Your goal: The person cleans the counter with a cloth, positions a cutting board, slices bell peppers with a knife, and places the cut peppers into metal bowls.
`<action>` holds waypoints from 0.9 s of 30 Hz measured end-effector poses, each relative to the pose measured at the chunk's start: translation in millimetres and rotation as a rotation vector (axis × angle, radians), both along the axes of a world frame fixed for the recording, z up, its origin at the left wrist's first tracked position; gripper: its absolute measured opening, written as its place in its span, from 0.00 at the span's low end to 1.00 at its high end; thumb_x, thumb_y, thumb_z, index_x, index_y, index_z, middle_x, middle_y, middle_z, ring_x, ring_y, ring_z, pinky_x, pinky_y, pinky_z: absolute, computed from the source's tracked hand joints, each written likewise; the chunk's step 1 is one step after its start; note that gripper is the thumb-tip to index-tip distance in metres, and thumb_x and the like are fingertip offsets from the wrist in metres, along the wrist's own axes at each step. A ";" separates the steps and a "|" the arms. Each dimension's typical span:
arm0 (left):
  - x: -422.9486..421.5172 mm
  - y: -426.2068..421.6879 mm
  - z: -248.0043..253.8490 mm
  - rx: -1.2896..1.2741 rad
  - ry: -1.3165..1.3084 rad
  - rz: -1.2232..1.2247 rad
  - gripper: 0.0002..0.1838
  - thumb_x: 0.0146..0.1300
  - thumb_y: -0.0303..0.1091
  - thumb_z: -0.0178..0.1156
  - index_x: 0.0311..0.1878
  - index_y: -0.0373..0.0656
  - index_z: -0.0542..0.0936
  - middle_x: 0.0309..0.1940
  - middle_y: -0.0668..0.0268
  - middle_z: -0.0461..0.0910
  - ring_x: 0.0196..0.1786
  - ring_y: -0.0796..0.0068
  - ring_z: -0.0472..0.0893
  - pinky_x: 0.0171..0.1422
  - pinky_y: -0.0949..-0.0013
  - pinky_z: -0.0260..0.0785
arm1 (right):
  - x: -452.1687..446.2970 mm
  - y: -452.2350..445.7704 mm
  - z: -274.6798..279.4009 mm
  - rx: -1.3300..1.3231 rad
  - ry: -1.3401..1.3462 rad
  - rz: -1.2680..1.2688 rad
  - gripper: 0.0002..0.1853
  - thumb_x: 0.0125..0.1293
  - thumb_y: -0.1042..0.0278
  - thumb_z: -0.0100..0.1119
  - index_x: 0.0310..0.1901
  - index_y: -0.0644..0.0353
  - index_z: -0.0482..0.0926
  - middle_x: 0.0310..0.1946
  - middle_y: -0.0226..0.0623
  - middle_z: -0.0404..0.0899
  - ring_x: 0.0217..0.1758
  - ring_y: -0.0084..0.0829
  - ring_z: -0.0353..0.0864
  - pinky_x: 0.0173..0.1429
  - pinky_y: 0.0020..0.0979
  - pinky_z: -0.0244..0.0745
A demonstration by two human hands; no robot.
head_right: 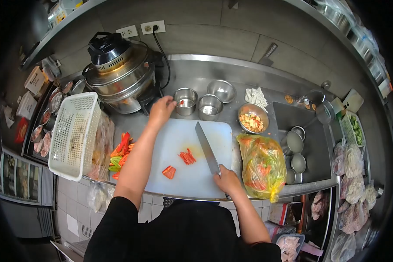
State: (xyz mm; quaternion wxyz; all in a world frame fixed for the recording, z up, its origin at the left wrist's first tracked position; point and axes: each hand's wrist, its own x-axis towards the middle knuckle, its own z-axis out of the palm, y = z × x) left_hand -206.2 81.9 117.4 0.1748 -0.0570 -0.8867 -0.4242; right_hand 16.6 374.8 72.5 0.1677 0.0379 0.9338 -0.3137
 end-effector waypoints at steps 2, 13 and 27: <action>-2.8 -10.0 8.3 -0.155 0.057 -0.040 0.15 0.68 0.42 0.66 0.49 0.40 0.84 0.41 0.50 0.86 0.48 0.51 0.86 0.52 0.56 0.76 | 0.4 0.2 7.0 -0.005 -0.080 -0.014 0.22 0.69 0.54 0.56 0.58 0.60 0.78 0.41 0.63 0.85 0.50 0.64 0.84 0.58 0.56 0.77; 201.5 -34.4 -71.2 -0.245 -0.627 -0.174 0.18 0.65 0.40 0.67 0.52 0.42 0.75 0.34 0.51 0.85 0.41 0.49 0.86 0.44 0.53 0.76 | -7.6 -41.9 48.2 0.013 -0.022 0.261 0.20 0.68 0.57 0.56 0.56 0.61 0.77 0.38 0.59 0.86 0.46 0.61 0.85 0.54 0.56 0.77; 220.1 -42.4 -78.9 -0.423 -0.013 -0.450 0.10 0.61 0.30 0.66 0.46 0.46 0.85 0.53 0.68 0.82 0.55 0.64 0.79 0.60 0.59 0.73 | -27.9 -83.3 18.4 0.165 -0.064 0.448 0.21 0.70 0.59 0.56 0.61 0.58 0.75 0.44 0.54 0.87 0.49 0.55 0.86 0.55 0.53 0.80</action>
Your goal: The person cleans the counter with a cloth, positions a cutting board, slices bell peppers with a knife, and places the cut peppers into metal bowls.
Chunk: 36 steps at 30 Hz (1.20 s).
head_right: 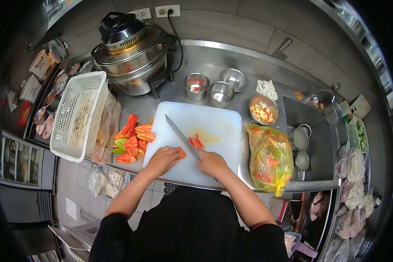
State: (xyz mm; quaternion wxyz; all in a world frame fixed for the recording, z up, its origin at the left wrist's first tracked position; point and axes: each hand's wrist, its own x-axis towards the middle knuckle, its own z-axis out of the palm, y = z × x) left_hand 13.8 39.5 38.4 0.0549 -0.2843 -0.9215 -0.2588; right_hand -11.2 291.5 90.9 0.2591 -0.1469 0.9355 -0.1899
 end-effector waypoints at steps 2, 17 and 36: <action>-13.3 -1.1 -1.7 -0.022 0.013 -0.056 0.09 0.62 0.31 0.66 0.45 0.46 0.85 0.52 0.68 0.82 0.54 0.63 0.79 0.60 0.59 0.72 | -2.1 -2.7 3.1 0.008 -0.019 0.010 0.21 0.70 0.59 0.56 0.61 0.58 0.75 0.45 0.54 0.87 0.50 0.54 0.86 0.55 0.53 0.79; -41.7 9.7 -0.8 -0.034 0.014 -0.228 0.06 0.63 0.33 0.68 0.40 0.43 0.84 0.39 0.65 0.83 0.47 0.60 0.79 0.55 0.59 0.74 | -2.8 -31.7 12.0 0.083 0.000 0.024 0.18 0.69 0.64 0.52 0.55 0.65 0.76 0.47 0.55 0.87 0.51 0.53 0.87 0.58 0.51 0.79; -37.7 7.3 -7.8 0.082 0.031 -0.209 0.07 0.62 0.32 0.68 0.43 0.44 0.86 0.41 0.67 0.83 0.47 0.60 0.80 0.54 0.60 0.75 | -12.5 -33.3 11.4 -0.024 0.035 0.047 0.21 0.68 0.62 0.55 0.58 0.67 0.74 0.45 0.59 0.86 0.50 0.56 0.86 0.57 0.53 0.79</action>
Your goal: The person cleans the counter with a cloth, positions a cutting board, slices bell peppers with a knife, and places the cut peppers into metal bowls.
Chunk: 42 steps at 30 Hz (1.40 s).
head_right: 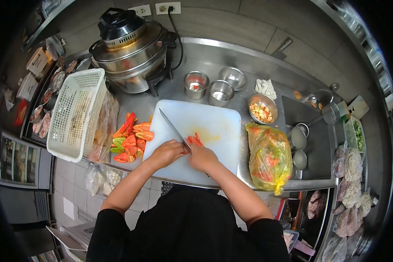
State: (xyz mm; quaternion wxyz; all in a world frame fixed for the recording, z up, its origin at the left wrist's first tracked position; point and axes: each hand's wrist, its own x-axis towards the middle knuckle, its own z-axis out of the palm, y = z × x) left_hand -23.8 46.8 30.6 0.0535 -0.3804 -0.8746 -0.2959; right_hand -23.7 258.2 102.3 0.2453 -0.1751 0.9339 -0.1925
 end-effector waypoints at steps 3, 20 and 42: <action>1.6 -2.1 -3.6 0.012 0.007 0.006 0.07 0.62 0.32 0.69 0.43 0.45 0.86 0.41 0.67 0.82 0.47 0.60 0.79 0.54 0.59 0.74 | -1.7 2.3 13.3 -0.022 -0.022 0.015 0.21 0.68 0.62 0.55 0.58 0.67 0.74 0.45 0.59 0.86 0.50 0.56 0.86 0.57 0.53 0.79; 11.3 -5.3 2.4 -0.019 0.016 0.113 0.07 0.62 0.34 0.69 0.42 0.47 0.87 0.42 0.69 0.81 0.51 0.63 0.79 0.57 0.59 0.72 | 5.4 -9.5 -14.8 -0.047 0.025 -0.051 0.19 0.68 0.62 0.56 0.53 0.67 0.74 0.43 0.60 0.85 0.48 0.57 0.86 0.56 0.53 0.79; 6.9 -6.8 -9.9 0.081 0.003 0.091 0.11 0.57 0.32 0.73 0.42 0.46 0.86 0.42 0.65 0.80 0.52 0.60 0.79 0.60 0.58 0.73 | -3.5 -13.3 -8.0 -0.030 0.034 -0.005 0.18 0.67 0.63 0.58 0.52 0.68 0.75 0.44 0.58 0.86 0.48 0.57 0.86 0.55 0.53 0.79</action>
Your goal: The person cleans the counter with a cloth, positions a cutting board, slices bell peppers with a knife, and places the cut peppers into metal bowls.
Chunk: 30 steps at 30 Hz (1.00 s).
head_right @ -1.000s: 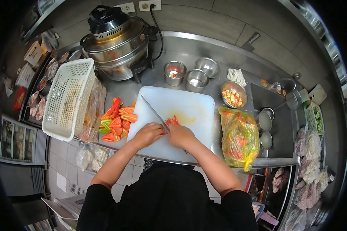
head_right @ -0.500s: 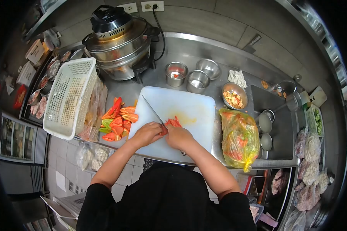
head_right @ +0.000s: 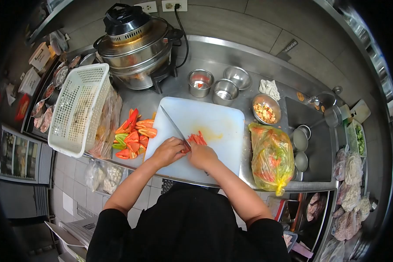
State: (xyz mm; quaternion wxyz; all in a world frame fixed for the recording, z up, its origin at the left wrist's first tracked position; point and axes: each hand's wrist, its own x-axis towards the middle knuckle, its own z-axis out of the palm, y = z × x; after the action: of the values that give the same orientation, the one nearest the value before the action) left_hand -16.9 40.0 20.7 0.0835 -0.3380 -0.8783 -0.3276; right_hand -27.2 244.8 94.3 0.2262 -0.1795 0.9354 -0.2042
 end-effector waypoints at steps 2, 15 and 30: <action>2.5 -0.8 1.0 0.012 0.002 -0.011 0.10 0.56 0.32 0.73 0.42 0.46 0.86 0.42 0.65 0.80 0.51 0.60 0.79 0.59 0.58 0.73 | -0.3 4.5 -1.7 -0.036 0.016 0.023 0.19 0.67 0.63 0.58 0.53 0.68 0.75 0.44 0.58 0.86 0.48 0.56 0.87 0.55 0.53 0.79; 3.6 -1.0 -1.0 0.014 -0.017 0.018 0.10 0.56 0.31 0.73 0.40 0.45 0.84 0.40 0.64 0.80 0.50 0.59 0.79 0.57 0.59 0.74 | 10.7 -6.1 9.9 0.012 -0.053 0.014 0.19 0.68 0.63 0.57 0.54 0.68 0.74 0.46 0.60 0.85 0.52 0.56 0.85 0.58 0.51 0.78; 21.6 -1.1 4.0 0.125 -0.091 0.196 0.09 0.58 0.29 0.71 0.42 0.43 0.83 0.43 0.62 0.81 0.49 0.57 0.80 0.56 0.58 0.74 | 12.8 -2.1 -6.3 -0.029 -0.029 -0.057 0.17 0.68 0.61 0.56 0.53 0.62 0.75 0.44 0.57 0.86 0.51 0.56 0.86 0.55 0.53 0.78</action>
State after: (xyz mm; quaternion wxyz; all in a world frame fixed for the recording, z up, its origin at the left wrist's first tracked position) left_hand 4.6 38.9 24.7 0.0963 -0.2295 -0.8879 -0.3868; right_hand -14.5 242.7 88.0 0.2312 -0.1532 0.9336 -0.2268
